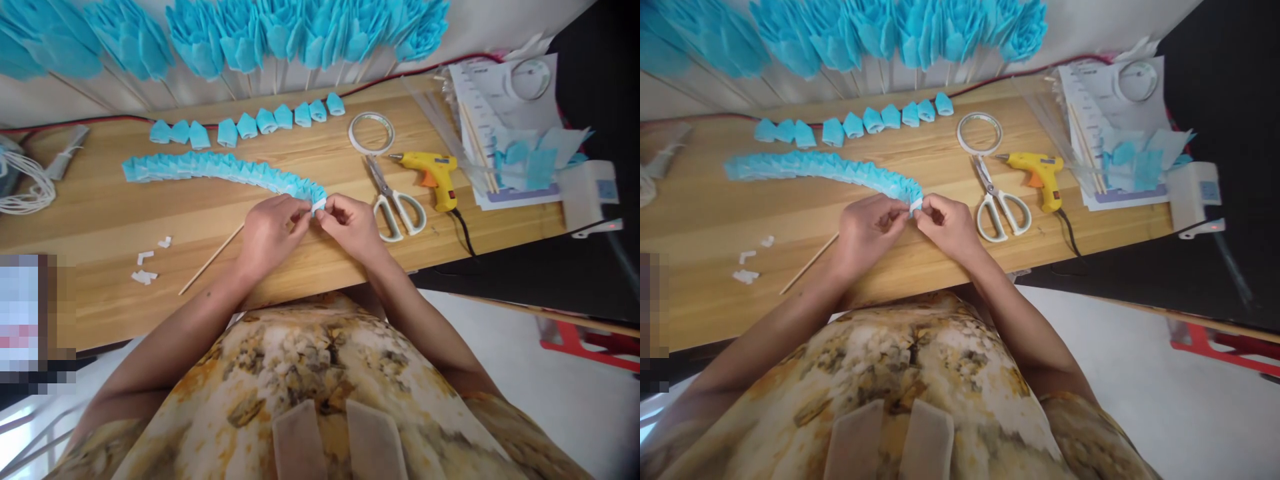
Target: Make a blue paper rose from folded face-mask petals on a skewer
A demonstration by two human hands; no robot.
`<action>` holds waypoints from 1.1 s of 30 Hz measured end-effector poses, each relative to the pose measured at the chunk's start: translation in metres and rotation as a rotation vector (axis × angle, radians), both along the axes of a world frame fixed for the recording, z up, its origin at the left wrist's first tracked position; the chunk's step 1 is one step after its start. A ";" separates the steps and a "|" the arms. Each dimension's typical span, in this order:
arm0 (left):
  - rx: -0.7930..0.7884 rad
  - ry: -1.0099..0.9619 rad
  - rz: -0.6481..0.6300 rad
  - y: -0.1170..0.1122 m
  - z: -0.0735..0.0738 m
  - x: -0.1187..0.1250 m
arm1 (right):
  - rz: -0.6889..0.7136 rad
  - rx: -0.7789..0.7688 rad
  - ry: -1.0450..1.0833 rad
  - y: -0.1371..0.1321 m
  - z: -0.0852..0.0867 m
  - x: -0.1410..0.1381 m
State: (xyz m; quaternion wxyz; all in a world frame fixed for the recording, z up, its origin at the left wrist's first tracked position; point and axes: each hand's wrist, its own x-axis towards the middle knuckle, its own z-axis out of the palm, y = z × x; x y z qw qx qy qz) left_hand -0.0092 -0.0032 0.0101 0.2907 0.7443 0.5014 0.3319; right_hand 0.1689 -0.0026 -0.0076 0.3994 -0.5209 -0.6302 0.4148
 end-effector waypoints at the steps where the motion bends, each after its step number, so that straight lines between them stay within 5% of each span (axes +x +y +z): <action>1: -0.010 -0.003 0.001 0.000 0.000 0.000 | 0.000 0.009 -0.001 0.000 0.000 0.000; 21: 0.092 -0.051 -0.006 0.000 -0.006 0.000 | 0.039 -0.037 0.176 0.001 -0.001 0.002; 27: -0.389 -0.430 0.096 0.005 0.001 -0.001 | -0.090 -0.078 0.290 0.004 -0.006 0.003; 30: -0.760 -0.599 0.036 0.008 0.007 -0.002 | -0.052 -0.083 0.336 0.004 -0.006 0.004; 33: -0.972 -0.727 -0.021 0.008 0.011 -0.001 | 0.002 -0.091 0.358 0.003 -0.004 0.004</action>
